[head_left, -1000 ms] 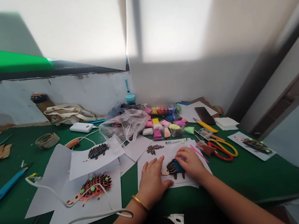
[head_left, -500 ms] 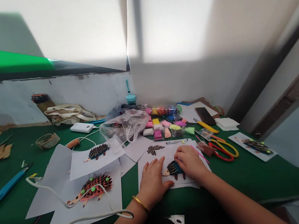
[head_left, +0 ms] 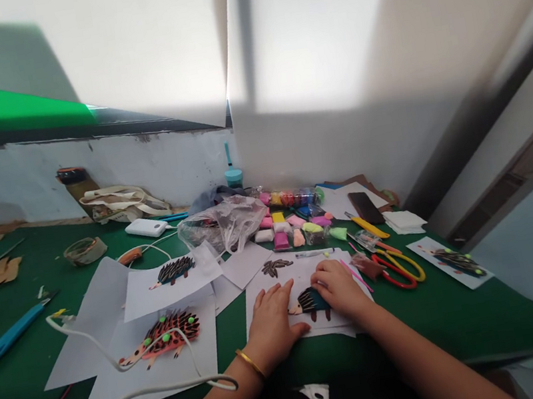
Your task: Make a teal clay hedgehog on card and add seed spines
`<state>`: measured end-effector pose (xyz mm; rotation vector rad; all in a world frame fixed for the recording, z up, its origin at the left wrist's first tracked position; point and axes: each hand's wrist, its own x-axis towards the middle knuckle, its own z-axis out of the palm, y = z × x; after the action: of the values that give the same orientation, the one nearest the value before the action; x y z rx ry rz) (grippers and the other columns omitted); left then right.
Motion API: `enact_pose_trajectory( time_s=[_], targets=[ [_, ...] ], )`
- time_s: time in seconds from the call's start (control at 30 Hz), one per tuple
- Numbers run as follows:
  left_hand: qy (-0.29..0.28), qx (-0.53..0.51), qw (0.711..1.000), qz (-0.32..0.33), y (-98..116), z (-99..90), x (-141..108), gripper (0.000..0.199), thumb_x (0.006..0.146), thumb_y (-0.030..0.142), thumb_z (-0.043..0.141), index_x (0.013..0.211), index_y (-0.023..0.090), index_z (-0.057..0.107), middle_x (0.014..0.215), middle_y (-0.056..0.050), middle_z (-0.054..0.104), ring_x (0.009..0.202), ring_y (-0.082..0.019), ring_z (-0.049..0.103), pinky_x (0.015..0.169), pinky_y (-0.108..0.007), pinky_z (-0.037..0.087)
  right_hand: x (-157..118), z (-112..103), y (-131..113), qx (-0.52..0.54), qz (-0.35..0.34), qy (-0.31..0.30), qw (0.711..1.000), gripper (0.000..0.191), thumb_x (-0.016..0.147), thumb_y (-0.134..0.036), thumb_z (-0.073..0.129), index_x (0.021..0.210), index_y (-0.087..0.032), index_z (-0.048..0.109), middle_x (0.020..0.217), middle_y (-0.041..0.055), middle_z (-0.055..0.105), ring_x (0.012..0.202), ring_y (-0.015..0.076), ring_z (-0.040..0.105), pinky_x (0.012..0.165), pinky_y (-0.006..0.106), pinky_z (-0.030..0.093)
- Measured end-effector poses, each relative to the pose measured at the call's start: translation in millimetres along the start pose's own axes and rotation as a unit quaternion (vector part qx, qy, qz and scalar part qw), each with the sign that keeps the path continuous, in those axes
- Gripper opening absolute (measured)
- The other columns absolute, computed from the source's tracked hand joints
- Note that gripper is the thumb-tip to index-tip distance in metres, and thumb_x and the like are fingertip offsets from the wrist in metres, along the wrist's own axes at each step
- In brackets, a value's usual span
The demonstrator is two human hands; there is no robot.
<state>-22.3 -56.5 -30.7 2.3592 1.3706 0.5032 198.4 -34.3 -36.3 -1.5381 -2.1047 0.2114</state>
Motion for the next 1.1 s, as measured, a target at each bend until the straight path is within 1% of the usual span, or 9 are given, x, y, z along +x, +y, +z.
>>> enact_pose_trajectory(
  time_s=[0.17,0.33,0.57,0.83,1.1],
  targets=[
    [0.000,0.001,1.000,-0.001,0.1,-0.6,-0.2,0.086,0.073,0.038,0.077,0.147,0.023,0.035,0.146,-0.007,0.049,0.138,-0.028,0.038,0.118,-0.049,0.020,-2.1,4.2,4.7,0.032,-0.001,0.005,0.999,0.015,0.088,-0.021,0.054,0.084,-0.023,0.068,0.097,0.0058,0.060,0.098,0.0228,0.051,0.087,0.037,0.041],
    [0.002,0.003,1.000,0.001,0.6,-1.4,-0.1,0.085,0.074,0.037,0.076,0.147,0.023,0.035,0.146,-0.008,0.049,0.138,-0.028,0.039,0.118,-0.049,0.021,-3.9,4.4,5.1,0.060,-0.003,0.010,0.998,0.013,0.087,-0.022,0.054,0.084,-0.023,0.067,0.101,0.0064,0.061,0.101,0.0237,0.052,0.091,0.039,0.041],
    [0.002,0.005,1.000,-0.001,0.6,-1.1,-0.3,0.085,0.074,0.037,0.076,0.147,0.022,0.035,0.146,-0.008,0.048,0.138,-0.028,0.038,0.118,-0.048,0.021,-5.3,6.2,11.6,0.086,0.002,0.028,0.996,0.018,0.088,-0.023,0.051,0.096,-0.022,0.067,0.110,0.0084,0.061,0.109,0.0246,0.052,0.097,0.040,0.041],
    [0.002,0.002,1.000,0.002,-0.6,0.2,0.0,0.085,0.074,0.038,0.076,0.147,0.022,0.035,0.147,-0.007,0.048,0.138,-0.027,0.038,0.119,-0.048,0.019,-3.3,6.5,8.5,0.080,0.007,0.018,0.997,0.018,0.089,-0.024,0.053,0.086,-0.023,0.070,0.107,0.0073,0.063,0.106,0.0244,0.053,0.095,0.040,0.041],
    [0.002,0.002,1.000,0.006,-1.2,0.6,-0.2,0.085,0.075,0.039,0.075,0.148,0.023,0.034,0.146,-0.008,0.048,0.138,-0.028,0.038,0.118,-0.049,0.018,-2.8,4.0,4.2,0.061,-0.006,0.019,0.998,0.019,0.090,-0.024,0.052,0.084,-0.023,0.070,0.101,0.0064,0.063,0.101,0.0238,0.052,0.092,0.040,0.040]
  ],
)
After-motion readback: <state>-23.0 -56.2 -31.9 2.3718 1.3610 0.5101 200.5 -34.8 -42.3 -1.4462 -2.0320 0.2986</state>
